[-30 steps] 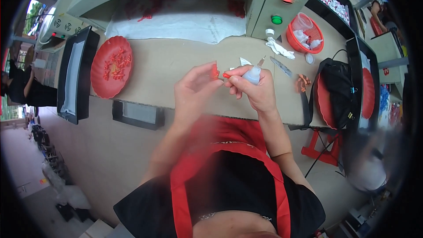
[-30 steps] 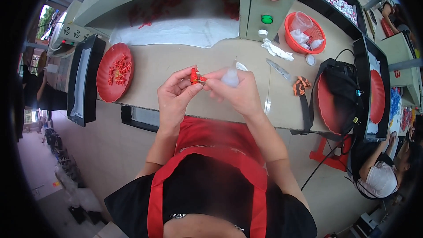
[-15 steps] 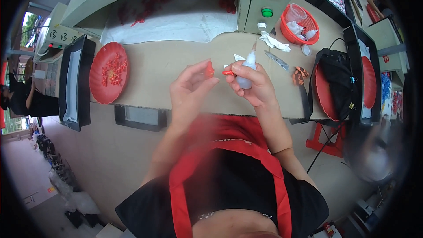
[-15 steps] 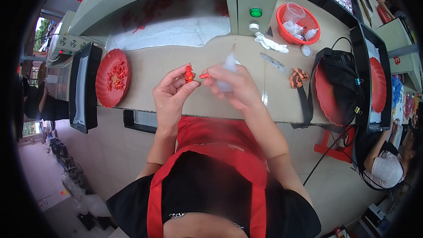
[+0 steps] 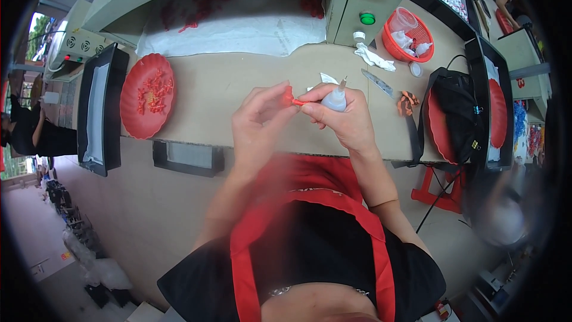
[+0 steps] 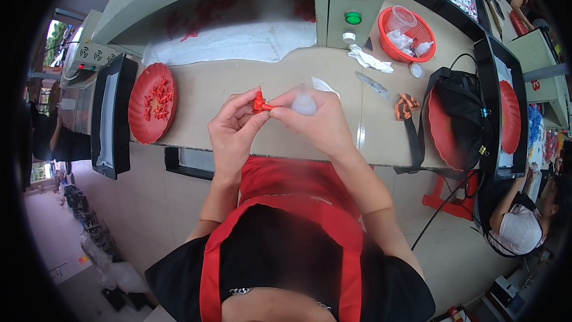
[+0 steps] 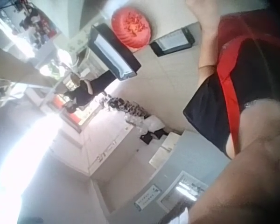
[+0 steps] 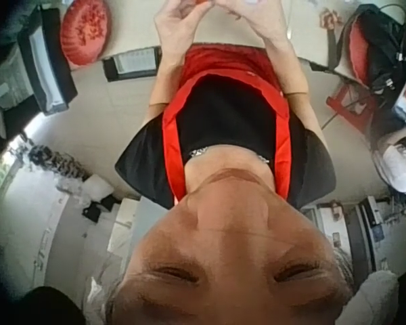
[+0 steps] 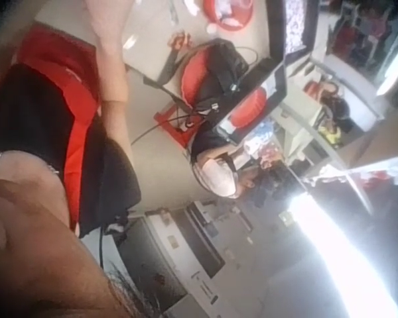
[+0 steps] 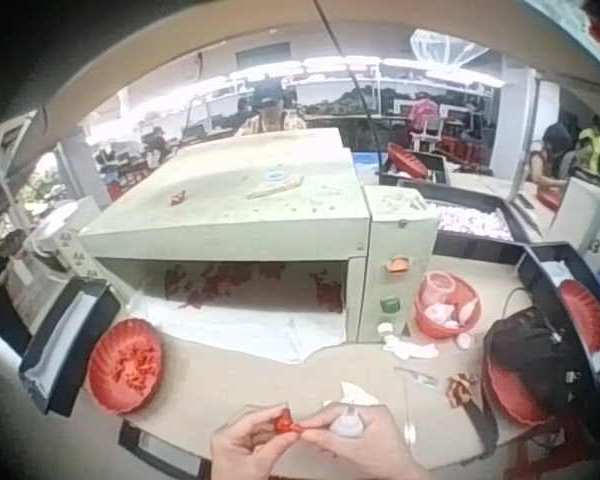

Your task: The person applies glue from a bottle to red plastic toy components, then assembles them onto white bases by hand.

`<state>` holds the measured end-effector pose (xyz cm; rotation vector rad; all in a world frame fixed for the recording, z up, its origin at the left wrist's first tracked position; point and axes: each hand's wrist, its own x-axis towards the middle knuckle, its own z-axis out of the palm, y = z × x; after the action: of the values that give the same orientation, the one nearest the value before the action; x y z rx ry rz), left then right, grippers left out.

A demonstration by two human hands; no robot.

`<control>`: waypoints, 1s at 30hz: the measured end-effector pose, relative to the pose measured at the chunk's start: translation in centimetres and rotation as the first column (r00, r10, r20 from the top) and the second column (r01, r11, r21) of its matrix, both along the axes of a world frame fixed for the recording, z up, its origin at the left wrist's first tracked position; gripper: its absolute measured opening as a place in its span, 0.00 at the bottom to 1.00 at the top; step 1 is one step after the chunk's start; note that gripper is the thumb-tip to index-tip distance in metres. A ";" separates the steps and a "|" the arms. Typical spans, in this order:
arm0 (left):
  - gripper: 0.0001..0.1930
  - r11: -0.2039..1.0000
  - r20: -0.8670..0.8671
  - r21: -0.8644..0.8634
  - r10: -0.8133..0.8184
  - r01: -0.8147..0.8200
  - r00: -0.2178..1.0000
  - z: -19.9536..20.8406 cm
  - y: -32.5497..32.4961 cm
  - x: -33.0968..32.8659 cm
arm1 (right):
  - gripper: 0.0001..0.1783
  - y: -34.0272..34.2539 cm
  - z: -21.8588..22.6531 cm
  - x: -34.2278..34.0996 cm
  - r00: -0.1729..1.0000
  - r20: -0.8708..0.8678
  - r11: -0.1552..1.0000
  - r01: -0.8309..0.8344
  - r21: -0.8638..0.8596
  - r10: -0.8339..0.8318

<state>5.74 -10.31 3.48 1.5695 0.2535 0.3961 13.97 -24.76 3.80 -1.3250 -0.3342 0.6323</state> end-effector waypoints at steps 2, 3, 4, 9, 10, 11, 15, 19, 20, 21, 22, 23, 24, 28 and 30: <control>0.18 0.999 0.042 0.037 0.014 -0.016 0.999 0.1 -0.1 0.1 | 0.07 0.1 0.3 -0.1 1.000 0.028 1.000 -0.005 -0.022 0.006; 0.18 0.999 0.043 0.037 0.015 -0.016 0.999 0.2 -0.1 0.1 | 0.07 0.1 0.4 -0.1 0.999 0.033 1.000 -0.002 -0.030 0.003; 0.18 0.995 0.054 0.091 0.023 -0.028 0.998 0.3 -0.1 0.1 | 0.07 0.1 0.5 -0.2 0.999 0.039 0.999 0.003 -0.037 -0.001; 0.18 0.926 0.177 0.361 0.046 -0.108 0.983 0.1 -0.2 -0.1 | 0.06 0.1 0.8 -1.1 0.976 0.210 0.991 0.074 -0.109 -0.050; 0.18 0.889 0.200 0.436 0.055 -0.139 0.978 -0.1 -0.2 -0.2 | 0.06 0.2 0.7 -1.3 0.944 0.319 0.984 0.128 -0.121 -0.083; 0.18 0.845 0.223 0.507 0.062 -0.170 0.973 -0.2 -0.2 -0.3 | 0.06 0.3 0.6 -1.5 0.944 0.319 0.985 0.127 -0.121 -0.082; 0.18 0.876 0.166 0.471 0.028 -0.104 0.986 0.6 -0.1 -0.6 | 0.06 0.1 0.5 -1.7 0.797 0.593 0.979 0.192 -0.074 -0.111; 0.18 0.861 0.101 0.507 -0.004 -0.048 0.995 0.5 0.1 -0.4 | 0.06 -0.3 0.7 -0.9 0.715 0.700 0.972 0.160 -0.171 0.005; 0.18 0.859 0.094 0.510 -0.010 -0.040 0.996 0.4 0.1 -0.1 | 0.06 -0.4 0.5 -0.6 0.716 0.698 0.971 0.167 -0.172 0.001; 0.18 0.858 0.097 0.511 -0.011 -0.040 0.995 0.4 0.0 0.1 | 0.06 -0.4 0.4 -0.4 0.832 0.555 0.975 0.134 -0.175 -0.015; 0.18 0.858 0.100 0.511 -0.005 -0.047 0.995 0.5 0.0 0.3 | 0.06 -0.3 0.3 -0.1 0.920 0.392 0.980 0.102 -0.171 -0.028; 0.18 0.858 0.104 0.511 0.002 -0.055 0.995 0.5 0.0 0.7 | 0.06 -0.2 0.1 0.1 0.918 0.395 0.980 0.106 -0.168 -0.031; 0.18 0.855 0.108 0.515 0.012 -0.066 0.994 0.5 0.0 0.5 | 0.06 0.0 0.0 0.1 0.937 0.349 0.982 0.092 -0.166 -0.029; 0.16 0.825 0.058 0.555 0.090 -0.107 0.994 1.5 0.9 -0.5 | 0.05 1.3 0.3 -0.1 0.943 0.333 0.984 0.047 -0.169 0.012; 0.14 0.800 0.079 0.592 0.067 -0.101 0.995 1.4 0.7 -0.8 | 0.05 1.0 0.4 -0.4 0.925 0.379 0.985 0.072 -0.157 -0.007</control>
<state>4.91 -9.61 4.91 2.1720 0.1615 0.6309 13.59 -23.79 4.17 -1.6150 -0.5755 0.3725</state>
